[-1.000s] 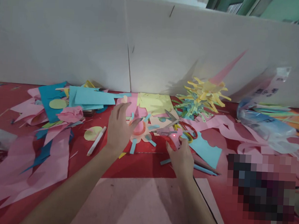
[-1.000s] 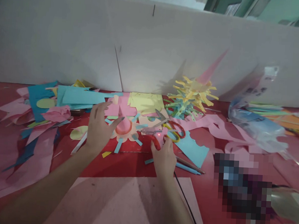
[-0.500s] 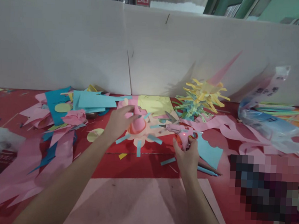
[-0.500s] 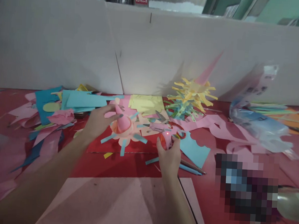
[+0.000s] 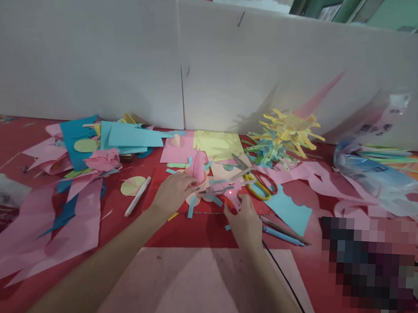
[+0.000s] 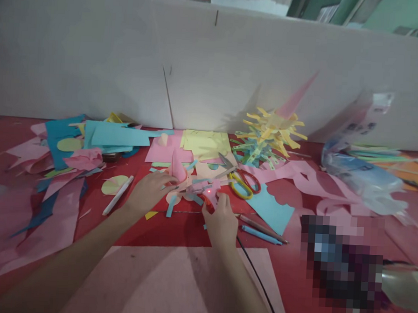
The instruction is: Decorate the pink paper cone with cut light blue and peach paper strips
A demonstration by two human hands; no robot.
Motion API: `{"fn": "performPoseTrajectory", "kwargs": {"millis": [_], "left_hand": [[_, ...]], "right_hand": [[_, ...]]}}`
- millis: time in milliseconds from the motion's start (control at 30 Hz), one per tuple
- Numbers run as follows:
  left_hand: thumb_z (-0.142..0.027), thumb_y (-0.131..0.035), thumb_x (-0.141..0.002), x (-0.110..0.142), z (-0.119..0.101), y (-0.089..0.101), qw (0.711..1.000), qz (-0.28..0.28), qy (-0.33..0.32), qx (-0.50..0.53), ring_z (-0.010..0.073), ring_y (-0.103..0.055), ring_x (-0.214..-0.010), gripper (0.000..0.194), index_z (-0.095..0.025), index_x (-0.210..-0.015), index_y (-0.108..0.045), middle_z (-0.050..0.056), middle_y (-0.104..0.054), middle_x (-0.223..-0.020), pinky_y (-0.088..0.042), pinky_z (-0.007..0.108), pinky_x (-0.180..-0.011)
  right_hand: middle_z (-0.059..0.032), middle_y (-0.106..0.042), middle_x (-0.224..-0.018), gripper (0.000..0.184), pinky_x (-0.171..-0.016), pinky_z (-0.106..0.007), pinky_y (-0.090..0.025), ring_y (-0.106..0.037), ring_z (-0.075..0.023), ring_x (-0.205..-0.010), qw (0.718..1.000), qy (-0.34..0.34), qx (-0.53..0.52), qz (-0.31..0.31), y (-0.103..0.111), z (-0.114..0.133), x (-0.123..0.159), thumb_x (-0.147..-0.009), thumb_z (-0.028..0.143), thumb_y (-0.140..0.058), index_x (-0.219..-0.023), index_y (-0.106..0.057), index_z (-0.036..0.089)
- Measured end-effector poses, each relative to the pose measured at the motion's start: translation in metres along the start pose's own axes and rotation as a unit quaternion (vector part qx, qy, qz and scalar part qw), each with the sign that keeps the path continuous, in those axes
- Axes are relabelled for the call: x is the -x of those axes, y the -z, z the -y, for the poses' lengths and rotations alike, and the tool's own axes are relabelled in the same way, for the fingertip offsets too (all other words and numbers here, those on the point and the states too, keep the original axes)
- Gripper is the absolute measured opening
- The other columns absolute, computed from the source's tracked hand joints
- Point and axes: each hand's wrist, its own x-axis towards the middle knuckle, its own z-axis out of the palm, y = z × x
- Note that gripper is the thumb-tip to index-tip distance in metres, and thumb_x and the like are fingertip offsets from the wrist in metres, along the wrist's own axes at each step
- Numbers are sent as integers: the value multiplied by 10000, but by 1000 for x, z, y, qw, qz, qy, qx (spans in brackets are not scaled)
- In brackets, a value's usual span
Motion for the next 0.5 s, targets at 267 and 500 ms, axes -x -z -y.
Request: {"fn": "performPoseTrajectory", "kwargs": {"millis": [267,500], "left_hand": [[-236,-429,-863,-4,4,-4,999,34,-20,31,153,-574,-788,257,-213,-722,-644,-3,-683,-815,-412,281,-718],[-230,-444,-857,-5,1,-3,1000,26,-4,-10,167,-569,-774,267,-206,-692,-653,17,-681,-808,-397,290,-675]], "right_hand": [[-42,-585,-1045,276,-532,-236,-373,-593,-167,-835,1000,7,6,17,-5,7,3,-757,303,-504,-1014,-460,211],[-52,-581,-1055,260,-536,-236,-376,-590,-170,-825,1000,19,-5,10,-12,5,4,-767,289,-495,-1011,-461,207]]}}
